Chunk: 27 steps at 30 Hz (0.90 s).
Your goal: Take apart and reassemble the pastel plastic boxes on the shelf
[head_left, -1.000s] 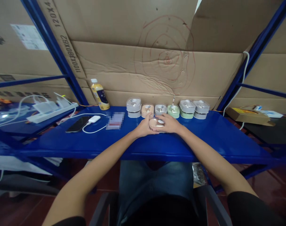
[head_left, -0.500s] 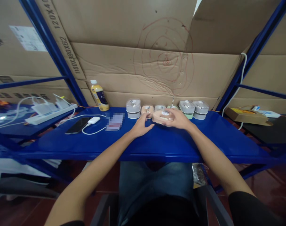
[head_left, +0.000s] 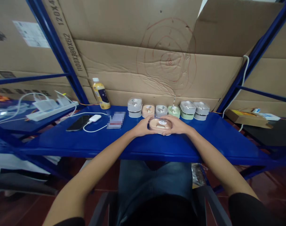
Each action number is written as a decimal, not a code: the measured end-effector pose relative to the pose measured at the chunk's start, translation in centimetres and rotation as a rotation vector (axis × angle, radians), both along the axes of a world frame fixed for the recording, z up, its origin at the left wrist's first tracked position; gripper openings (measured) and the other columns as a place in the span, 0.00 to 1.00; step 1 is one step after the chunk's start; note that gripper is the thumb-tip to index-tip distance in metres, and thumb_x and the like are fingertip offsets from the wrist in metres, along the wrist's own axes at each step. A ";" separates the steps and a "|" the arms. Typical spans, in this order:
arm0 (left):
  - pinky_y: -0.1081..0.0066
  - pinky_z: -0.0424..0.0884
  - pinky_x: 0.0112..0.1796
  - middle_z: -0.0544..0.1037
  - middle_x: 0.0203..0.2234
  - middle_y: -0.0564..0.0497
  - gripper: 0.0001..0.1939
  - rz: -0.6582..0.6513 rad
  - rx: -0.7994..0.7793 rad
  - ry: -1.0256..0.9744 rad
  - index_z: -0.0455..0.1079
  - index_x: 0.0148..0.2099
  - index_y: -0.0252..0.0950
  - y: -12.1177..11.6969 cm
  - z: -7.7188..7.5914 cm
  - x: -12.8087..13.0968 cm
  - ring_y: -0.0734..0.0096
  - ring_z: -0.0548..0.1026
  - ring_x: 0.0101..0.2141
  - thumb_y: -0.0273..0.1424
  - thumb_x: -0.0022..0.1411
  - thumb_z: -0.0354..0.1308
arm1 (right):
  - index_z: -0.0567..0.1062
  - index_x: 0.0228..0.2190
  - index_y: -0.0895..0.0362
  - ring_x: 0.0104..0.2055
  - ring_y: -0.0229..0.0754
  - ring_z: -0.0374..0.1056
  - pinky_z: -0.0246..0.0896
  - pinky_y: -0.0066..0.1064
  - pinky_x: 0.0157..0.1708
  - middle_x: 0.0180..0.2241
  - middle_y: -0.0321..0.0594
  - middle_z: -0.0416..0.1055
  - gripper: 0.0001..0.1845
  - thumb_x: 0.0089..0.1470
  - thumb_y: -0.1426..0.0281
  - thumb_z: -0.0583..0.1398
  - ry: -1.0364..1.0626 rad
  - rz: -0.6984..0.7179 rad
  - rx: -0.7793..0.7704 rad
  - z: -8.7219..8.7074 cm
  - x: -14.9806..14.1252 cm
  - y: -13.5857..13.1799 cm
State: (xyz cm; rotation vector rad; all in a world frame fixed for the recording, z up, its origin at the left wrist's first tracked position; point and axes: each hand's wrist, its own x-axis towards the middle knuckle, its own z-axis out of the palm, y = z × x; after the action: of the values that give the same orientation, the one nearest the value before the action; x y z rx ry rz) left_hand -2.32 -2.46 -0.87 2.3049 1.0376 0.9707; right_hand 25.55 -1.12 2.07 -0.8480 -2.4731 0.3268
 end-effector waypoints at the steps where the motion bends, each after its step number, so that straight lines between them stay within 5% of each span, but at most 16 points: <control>1: 0.46 0.72 0.61 0.74 0.64 0.35 0.50 0.003 -0.008 0.013 0.62 0.69 0.36 -0.1 0.1 0.0 0.40 0.76 0.61 0.49 0.51 0.77 | 0.71 0.65 0.50 0.60 0.63 0.71 0.66 0.58 0.61 0.60 0.51 0.73 0.54 0.40 0.47 0.78 -0.002 0.014 -0.023 -0.1 0.0 0.1; 12: 0.46 0.72 0.60 0.77 0.61 0.38 0.47 -0.020 -0.010 0.019 0.65 0.67 0.36 0.1 0.0 -0.3 0.42 0.77 0.59 0.47 0.51 0.77 | 0.63 0.71 0.46 0.58 0.64 0.72 0.69 0.58 0.59 0.58 0.49 0.73 0.62 0.41 0.43 0.76 -0.106 -0.002 -0.055 -0.4 0.2 -0.1; 18: 0.45 0.74 0.60 0.76 0.61 0.33 0.48 -0.006 0.023 -0.105 0.60 0.70 0.35 0.6 -0.3 -0.5 0.45 0.78 0.58 0.44 0.54 0.76 | 0.69 0.68 0.52 0.54 0.63 0.73 0.69 0.55 0.55 0.51 0.50 0.77 0.52 0.47 0.48 0.74 -0.113 -0.090 0.029 1.1 0.6 -0.8; 23: 0.51 0.76 0.58 0.78 0.56 0.38 0.34 0.167 0.245 -0.146 0.61 0.67 0.36 0.4 0.4 -0.1 0.52 0.79 0.56 0.40 0.64 0.68 | 0.69 0.67 0.52 0.55 0.63 0.72 0.67 0.52 0.56 0.54 0.54 0.74 0.46 0.52 0.51 0.71 0.067 -0.554 0.161 3.4 0.8 -0.3; 27: 0.53 0.78 0.54 0.79 0.53 0.39 0.27 0.213 0.273 -0.072 0.63 0.62 0.35 0.5 0.1 0.3 0.53 0.80 0.53 0.36 0.65 0.65 | 0.70 0.64 0.60 0.55 0.66 0.69 0.64 0.50 0.54 0.53 0.61 0.73 0.42 0.55 0.52 0.67 0.002 -0.930 0.244 4.6 -0.5 2.2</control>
State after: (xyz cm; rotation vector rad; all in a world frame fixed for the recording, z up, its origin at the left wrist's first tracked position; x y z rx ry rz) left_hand -1.99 -1.92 -0.81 2.3847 1.2036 1.3439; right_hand 25.04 1.05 6.67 -1.7225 -1.7936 -0.2950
